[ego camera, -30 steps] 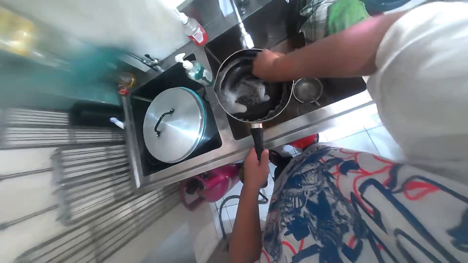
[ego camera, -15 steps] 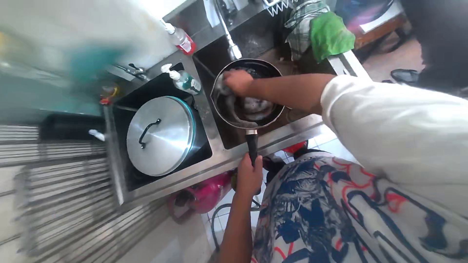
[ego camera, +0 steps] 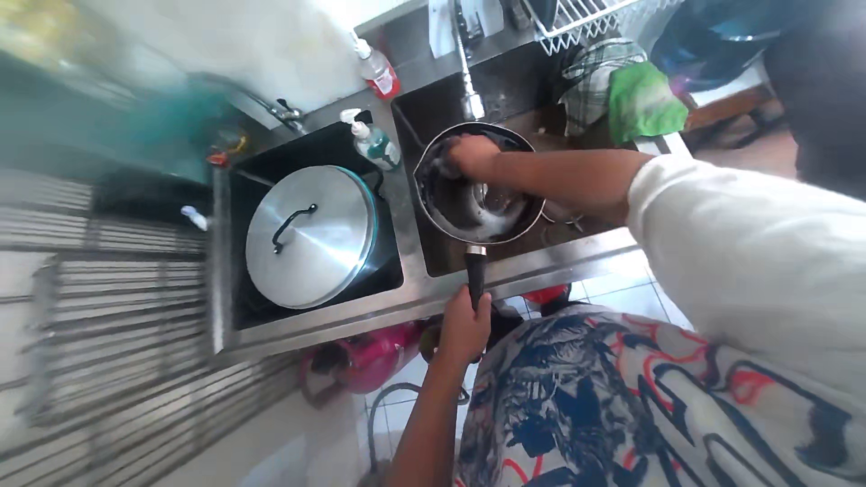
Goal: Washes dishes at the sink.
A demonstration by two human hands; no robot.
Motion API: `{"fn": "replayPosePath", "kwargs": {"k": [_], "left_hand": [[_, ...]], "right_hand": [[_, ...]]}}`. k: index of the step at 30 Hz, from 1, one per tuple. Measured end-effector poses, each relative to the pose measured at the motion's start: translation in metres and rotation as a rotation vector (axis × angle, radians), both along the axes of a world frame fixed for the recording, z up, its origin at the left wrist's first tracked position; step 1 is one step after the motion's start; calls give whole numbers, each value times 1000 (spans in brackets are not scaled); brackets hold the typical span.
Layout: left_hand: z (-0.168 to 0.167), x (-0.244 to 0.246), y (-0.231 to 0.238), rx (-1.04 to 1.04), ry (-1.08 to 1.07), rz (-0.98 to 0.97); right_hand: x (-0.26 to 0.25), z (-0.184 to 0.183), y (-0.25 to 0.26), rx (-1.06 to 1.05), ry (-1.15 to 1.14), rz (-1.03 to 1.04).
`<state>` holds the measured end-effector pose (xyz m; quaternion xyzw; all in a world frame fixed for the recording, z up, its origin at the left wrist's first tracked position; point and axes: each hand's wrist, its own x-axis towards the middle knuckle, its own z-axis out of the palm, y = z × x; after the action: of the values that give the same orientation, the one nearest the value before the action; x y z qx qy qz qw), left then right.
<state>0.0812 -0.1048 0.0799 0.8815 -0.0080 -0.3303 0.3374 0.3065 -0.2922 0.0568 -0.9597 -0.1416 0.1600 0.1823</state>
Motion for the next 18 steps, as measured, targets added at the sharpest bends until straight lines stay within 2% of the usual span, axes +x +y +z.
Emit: {"fn": "replayPosePath", "kwargs": {"k": [3, 6, 9, 12, 14, 18], "left_hand": [[-3, 2, 0, -35, -14, 12], [-5, 7, -5, -5, -15, -3], [2, 7, -5, 41, -12, -22], [4, 4, -2, 23, -64, -10], [0, 3, -2, -10, -104, 21], [-5, 3, -4, -31, -160, 58]], "right_hand": [[-38, -14, -14, -44, 78, 38], [-65, -27, 11, 9, 78, 214], [-28, -25, 24, 32, -201, 327], [17, -17, -4, -131, -447, 401], [20, -7, -28, -240, -369, 358], [-35, 4, -39, -261, 69, 48]]}}
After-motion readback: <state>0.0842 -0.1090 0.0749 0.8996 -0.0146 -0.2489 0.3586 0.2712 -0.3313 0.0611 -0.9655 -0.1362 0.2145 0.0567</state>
